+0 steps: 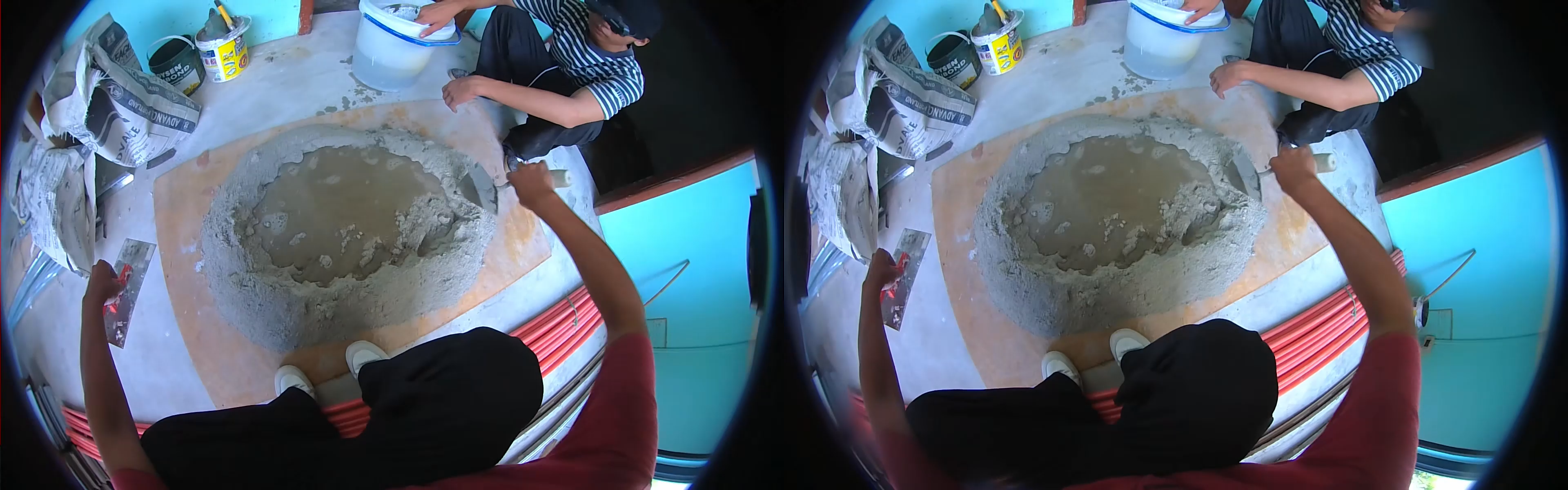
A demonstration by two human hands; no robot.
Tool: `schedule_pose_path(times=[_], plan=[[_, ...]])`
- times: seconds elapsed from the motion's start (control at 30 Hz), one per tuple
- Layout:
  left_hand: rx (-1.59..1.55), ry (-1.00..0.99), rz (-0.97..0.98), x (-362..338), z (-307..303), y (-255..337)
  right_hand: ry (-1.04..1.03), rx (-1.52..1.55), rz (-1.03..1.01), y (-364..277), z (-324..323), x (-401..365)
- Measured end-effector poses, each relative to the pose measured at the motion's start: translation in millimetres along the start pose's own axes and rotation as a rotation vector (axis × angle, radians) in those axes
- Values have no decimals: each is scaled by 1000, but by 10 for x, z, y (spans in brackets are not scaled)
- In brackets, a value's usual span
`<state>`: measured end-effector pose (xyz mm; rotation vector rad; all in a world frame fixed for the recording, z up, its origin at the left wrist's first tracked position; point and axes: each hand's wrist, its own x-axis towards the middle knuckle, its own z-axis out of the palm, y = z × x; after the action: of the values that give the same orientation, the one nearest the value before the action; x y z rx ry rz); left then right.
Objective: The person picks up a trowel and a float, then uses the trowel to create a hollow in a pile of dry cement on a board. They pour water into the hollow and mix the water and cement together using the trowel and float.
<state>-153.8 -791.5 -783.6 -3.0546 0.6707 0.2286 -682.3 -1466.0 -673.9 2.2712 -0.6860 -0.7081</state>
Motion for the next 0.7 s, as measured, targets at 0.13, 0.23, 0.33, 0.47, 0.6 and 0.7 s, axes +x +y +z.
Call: schedule_pose_path(times=[0.13, 0.23, 0.33, 0.47, 0.6, 0.7], plan=[[-82, -29, -61, -216, -286, 407, 60, 51, 1, -324, 216, 85], [-68, -93, -48, -158, -226, 292, 75, 118, -40, -330, 130, -49], [-47, -145, -101, -139, -231, 293, 106, 237, -27, -185, 2, -227], [-27, -78, -92, -107, -153, 265, 185, 153, 88, -101, 119, 8], [-52, -98, -75, -146, -224, 303, 255, 86, 49, -387, 309, 263], [-28, -74, -78, -251, -343, 422, 281, 137, -59, -426, 283, 146]])
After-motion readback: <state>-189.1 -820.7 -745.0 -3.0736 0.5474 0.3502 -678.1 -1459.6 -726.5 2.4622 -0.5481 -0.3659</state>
